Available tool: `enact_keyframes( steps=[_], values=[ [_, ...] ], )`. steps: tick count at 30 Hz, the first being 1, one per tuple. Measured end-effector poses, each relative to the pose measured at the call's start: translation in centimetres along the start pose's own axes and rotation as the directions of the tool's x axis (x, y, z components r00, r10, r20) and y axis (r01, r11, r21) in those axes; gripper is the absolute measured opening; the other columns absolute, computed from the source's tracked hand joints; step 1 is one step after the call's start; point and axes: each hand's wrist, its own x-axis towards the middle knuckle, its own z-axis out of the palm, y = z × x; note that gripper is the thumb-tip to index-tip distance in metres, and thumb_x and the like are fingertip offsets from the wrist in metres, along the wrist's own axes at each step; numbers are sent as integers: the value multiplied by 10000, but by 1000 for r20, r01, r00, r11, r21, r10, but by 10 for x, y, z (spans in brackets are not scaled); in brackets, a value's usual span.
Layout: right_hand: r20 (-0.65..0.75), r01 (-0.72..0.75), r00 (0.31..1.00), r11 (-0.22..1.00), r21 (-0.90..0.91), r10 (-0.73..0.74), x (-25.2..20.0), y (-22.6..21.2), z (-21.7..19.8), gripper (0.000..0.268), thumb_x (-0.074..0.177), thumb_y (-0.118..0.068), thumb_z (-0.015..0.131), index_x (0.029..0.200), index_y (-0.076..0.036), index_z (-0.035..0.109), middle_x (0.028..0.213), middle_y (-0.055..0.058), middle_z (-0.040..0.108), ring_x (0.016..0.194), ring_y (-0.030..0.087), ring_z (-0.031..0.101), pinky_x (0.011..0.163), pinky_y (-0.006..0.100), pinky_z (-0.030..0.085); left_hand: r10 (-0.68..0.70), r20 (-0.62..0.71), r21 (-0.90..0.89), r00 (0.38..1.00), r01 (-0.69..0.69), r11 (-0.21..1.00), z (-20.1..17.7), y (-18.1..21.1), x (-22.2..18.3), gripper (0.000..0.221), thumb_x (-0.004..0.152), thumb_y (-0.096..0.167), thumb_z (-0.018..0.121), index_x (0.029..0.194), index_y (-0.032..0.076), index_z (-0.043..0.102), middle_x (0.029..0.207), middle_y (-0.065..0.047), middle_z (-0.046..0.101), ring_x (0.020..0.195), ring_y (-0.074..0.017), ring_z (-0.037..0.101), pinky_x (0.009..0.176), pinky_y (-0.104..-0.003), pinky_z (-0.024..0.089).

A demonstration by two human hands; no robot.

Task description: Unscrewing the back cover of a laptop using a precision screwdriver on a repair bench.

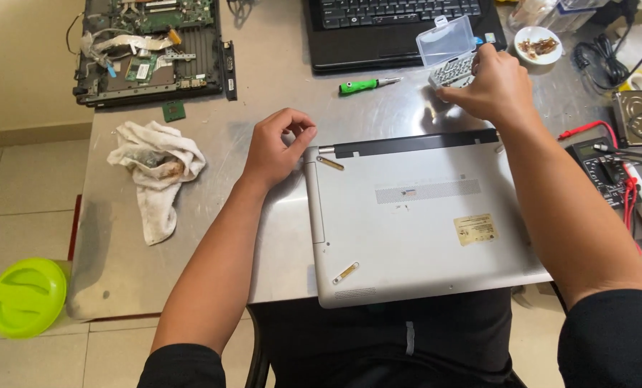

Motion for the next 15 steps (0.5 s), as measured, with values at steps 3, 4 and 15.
enact_keyframes(
  steps=[3, 4, 15],
  values=[
    [-35, 138, 990, 987, 82, -135, -13, -7, -5, 587, 819, -505, 885, 1023, -66, 554, 1060, 169, 639, 933, 372, 570, 712, 490, 433, 56, -37, -20, 998, -57, 998, -1, 2, 1, 36, 964, 130, 663, 975, 110, 691, 915, -10, 697, 833, -157, 620, 762, -301, 482],
    [-54, 219, 975, 968, 120, -214, -18, -11, -6, 554, 803, -455, 905, 987, -86, 534, 1059, 148, 622, 971, 350, 544, 708, 466, 411, 96, -51, -21, 994, -97, 995, -1, 3, 1, 43, 967, 111, 657, 988, 100, 692, 922, -20, 690, 838, -162, 624, 760, -301, 484],
    [-4, 786, 589, 572, 235, -808, -7, -133, 26, 550, 691, -426, 909, 925, -57, 575, 1446, 186, 595, 978, 382, 655, 768, 472, 471, 230, -308, 149, 923, -192, 970, -22, 3, 7, 104, 991, 39, 606, 1037, 95, 680, 1012, -47, 709, 929, -205, 618, 877, -335, 489]
  ],
)
